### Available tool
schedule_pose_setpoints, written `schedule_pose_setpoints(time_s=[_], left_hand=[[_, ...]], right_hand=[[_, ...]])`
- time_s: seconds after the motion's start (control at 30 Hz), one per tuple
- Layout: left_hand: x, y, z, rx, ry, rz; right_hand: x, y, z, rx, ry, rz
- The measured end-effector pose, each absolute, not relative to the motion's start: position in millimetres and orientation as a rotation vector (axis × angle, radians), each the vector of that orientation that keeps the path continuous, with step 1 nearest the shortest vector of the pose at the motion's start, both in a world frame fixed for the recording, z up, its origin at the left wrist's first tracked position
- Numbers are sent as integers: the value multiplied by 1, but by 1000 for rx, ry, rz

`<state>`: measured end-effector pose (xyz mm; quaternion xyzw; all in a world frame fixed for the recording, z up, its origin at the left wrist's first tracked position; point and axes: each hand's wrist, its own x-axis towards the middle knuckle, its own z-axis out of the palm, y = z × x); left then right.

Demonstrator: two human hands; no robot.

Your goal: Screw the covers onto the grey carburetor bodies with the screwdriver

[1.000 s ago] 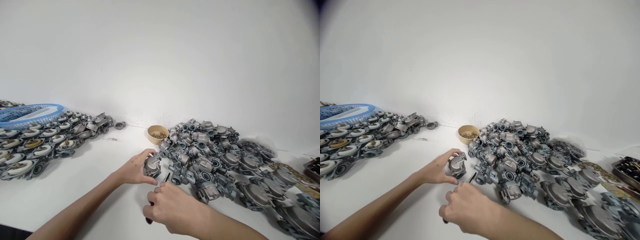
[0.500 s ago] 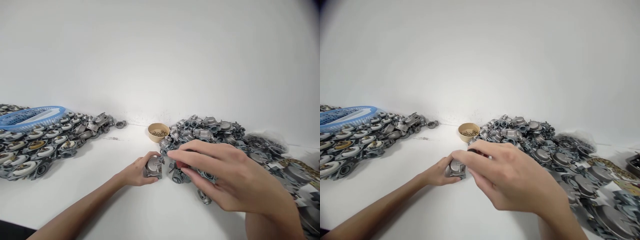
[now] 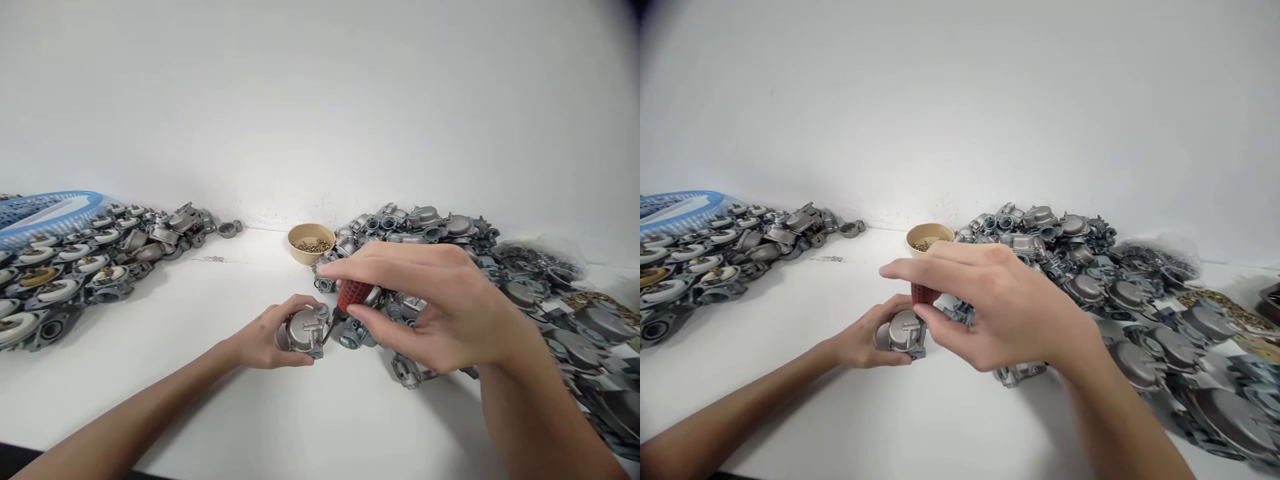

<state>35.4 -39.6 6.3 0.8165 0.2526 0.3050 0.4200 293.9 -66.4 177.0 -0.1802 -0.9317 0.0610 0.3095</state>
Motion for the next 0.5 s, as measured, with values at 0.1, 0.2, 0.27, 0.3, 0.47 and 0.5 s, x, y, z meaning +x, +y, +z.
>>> schedule_pose_setpoints(time_s=[0.1,0.2,0.27,0.3,0.47,0.5], left_hand=[[35,-39,5,2065,638,772],[35,-39,5,2085,636,775],[35,-39,5,2116,624,785],[35,-39,5,2147,624,793],[35,-36,7,2383,490,866],[35,-35,8,2404,461,858]], right_hand=[[293,-64,175,-458,-2467,168],[292,-61,174,-463,-2483,170],[291,-61,174,-466,-2487,178],[291,-60,174,-472,-2489,184],[289,-59,174,-505,-2502,178],[288,-58,173,-506,-2504,178]])
